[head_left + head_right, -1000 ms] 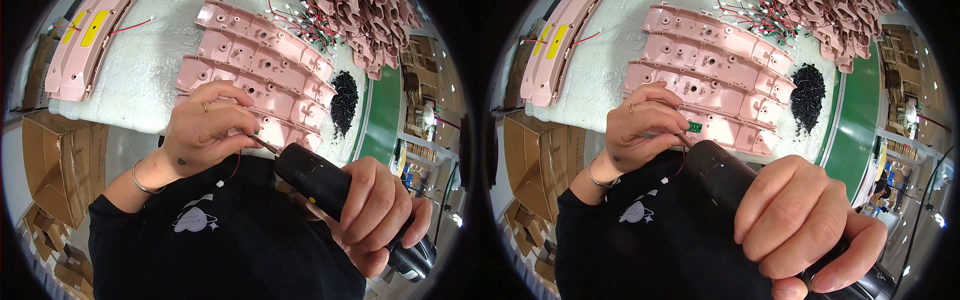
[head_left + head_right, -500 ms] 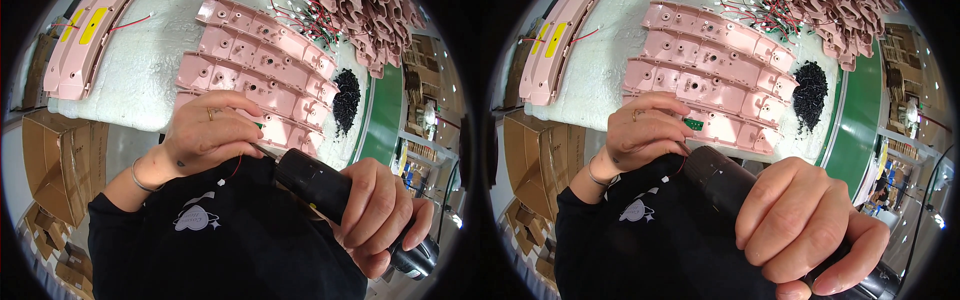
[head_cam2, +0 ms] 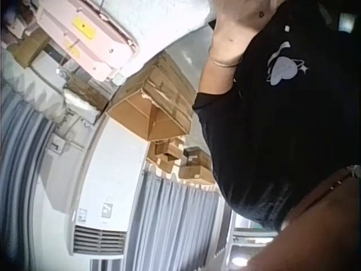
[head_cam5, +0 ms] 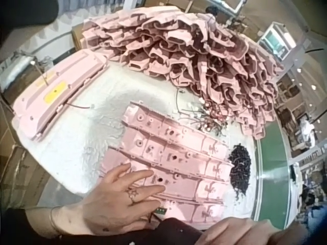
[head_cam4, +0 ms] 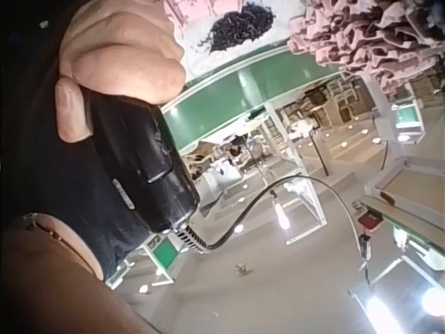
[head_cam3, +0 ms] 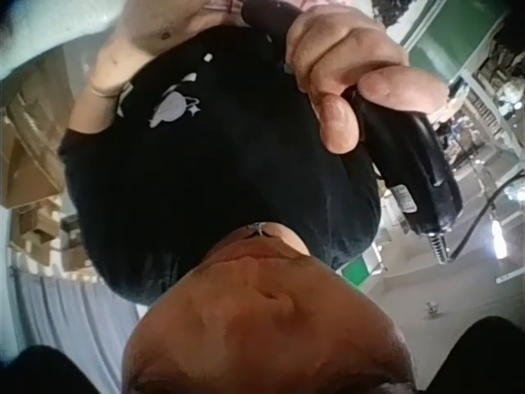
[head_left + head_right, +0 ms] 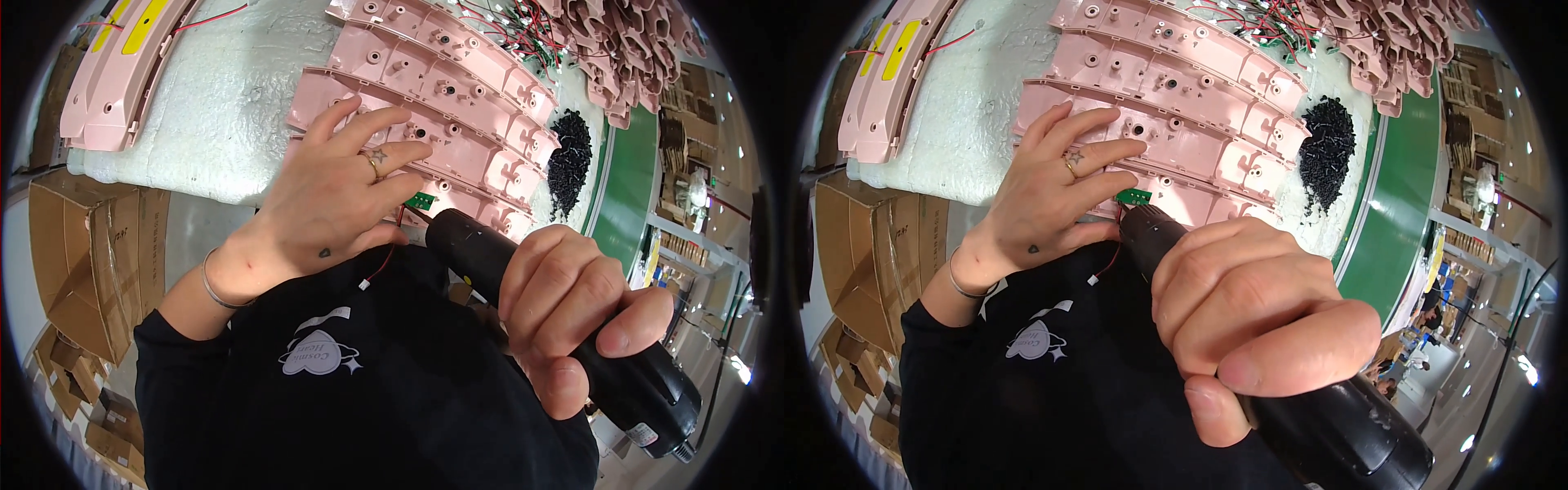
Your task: Assembling electronic components by fastening circuit boards to plastic parts using an electric screwdriver.
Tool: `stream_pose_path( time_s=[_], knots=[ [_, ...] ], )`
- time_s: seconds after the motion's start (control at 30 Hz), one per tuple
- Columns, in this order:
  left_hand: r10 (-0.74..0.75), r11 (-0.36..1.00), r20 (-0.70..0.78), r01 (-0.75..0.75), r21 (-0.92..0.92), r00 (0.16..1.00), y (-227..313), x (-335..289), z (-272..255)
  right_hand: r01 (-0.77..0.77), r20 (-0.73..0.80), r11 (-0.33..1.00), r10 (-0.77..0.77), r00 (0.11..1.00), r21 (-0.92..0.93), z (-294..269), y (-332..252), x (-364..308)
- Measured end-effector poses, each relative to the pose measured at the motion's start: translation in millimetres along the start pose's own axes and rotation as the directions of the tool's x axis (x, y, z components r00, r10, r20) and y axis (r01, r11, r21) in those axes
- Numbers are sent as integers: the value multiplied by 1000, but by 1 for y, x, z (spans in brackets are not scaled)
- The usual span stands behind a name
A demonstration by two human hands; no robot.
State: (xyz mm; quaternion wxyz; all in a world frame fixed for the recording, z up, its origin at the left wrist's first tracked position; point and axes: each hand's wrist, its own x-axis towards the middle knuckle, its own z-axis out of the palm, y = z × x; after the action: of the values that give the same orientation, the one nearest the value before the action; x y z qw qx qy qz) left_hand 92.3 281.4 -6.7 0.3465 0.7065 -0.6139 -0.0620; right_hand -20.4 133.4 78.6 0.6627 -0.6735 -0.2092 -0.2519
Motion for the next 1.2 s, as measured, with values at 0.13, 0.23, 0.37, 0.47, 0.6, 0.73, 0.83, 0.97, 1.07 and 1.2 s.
stream_pose_path(
  time_s=[0.13,0.23,0.37,0.47,0.6,0.73,0.83,0.97,1.07,1.2],
  knots=[
    [-21,999,-50,19,-36,999,1,-1,2,-40,10,999,41,999,-8,5,-4,2],
    [-27,999,-61,25,-47,998,0,-1,4,-37,86,999,38,996,-19,4,-4,2],
    [-32,998,-72,27,-64,997,-1,-1,4,-33,119,999,35,992,-16,4,-3,5],
    [-50,996,-73,44,-82,996,1,0,3,-45,89,999,47,995,-28,5,-2,6],
    [-66,994,-64,60,-92,996,1,-2,4,-91,144,996,90,986,2,5,-1,8],
    [-81,993,-74,74,-93,994,1,-1,4,-130,157,991,132,979,-19,9,-1,14],
    [-89,993,-77,82,-90,993,1,-1,6,-148,169,989,148,974,-11,10,2,15],
    [-73,995,-87,66,-76,994,3,4,6,-127,104,992,127,986,-1,14,0,16],
    [-69,997,-29,68,-39,997,4,11,-1,-5,-294,1000,5,956,1,27,4,5],
    [-82,992,17,81,92,996,5,5,1,122,-189,991,-111,976,50,3,-3,-3]
  ],
)
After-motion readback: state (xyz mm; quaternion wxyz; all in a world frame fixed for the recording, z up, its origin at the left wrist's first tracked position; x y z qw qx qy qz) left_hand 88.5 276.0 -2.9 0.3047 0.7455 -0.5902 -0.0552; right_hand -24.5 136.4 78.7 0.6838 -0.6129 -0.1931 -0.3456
